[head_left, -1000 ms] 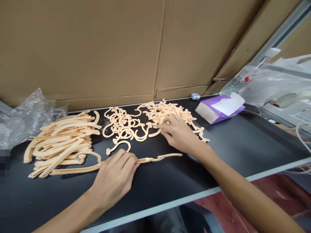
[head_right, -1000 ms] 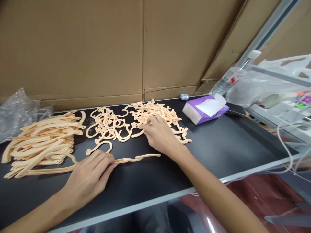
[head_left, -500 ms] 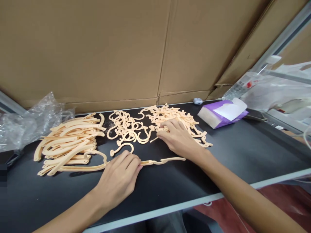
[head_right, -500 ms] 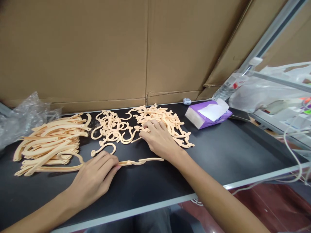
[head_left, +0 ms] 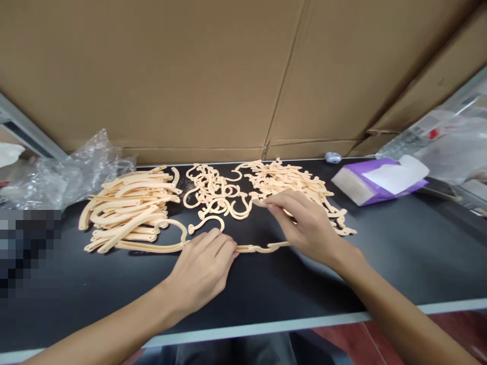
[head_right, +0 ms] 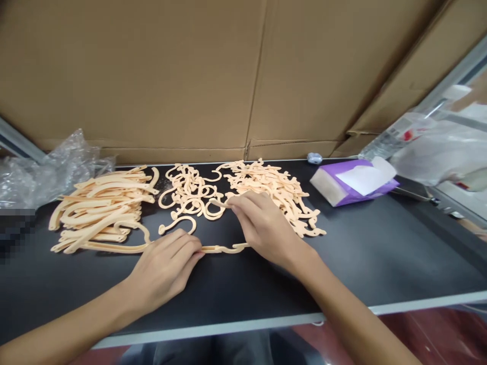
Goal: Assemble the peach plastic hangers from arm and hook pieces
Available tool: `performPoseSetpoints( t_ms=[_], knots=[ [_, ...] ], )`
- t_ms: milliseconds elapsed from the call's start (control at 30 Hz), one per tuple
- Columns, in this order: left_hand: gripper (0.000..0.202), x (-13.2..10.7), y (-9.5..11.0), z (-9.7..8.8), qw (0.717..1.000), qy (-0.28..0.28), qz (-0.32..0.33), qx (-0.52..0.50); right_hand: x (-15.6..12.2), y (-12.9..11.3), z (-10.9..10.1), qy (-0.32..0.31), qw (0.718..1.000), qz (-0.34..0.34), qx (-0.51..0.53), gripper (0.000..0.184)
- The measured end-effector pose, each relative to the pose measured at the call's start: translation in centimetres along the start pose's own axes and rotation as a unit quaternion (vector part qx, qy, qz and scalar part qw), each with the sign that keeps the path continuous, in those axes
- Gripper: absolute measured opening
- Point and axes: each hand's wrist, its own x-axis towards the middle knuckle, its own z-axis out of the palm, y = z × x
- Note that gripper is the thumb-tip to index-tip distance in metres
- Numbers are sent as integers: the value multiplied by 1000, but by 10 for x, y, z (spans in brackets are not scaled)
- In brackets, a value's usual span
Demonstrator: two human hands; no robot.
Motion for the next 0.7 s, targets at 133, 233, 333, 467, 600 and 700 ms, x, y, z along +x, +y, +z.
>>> performPoseSetpoints(
  t_ms=[133,233,333,467,600,700],
  knots=[
    [12,-3,0,3,1000,-13,-4,18,9,-31,5,-59,992,23,111,18],
    [17,-4,0,5,1000,6,-1,27,18,-47,11,-129,976,46,170,17],
    [24,-4,1,5,998,34,12,49,23,-52,18,-181,958,69,209,15],
    [27,-2,1,1,997,47,28,59,18,-48,21,-217,955,70,189,14],
    [27,0,-1,-3,998,25,27,44,12,-44,14,-239,957,78,144,14],
    [25,0,-3,-4,999,16,21,43,12,-42,9,-266,952,74,134,15]
  ],
)
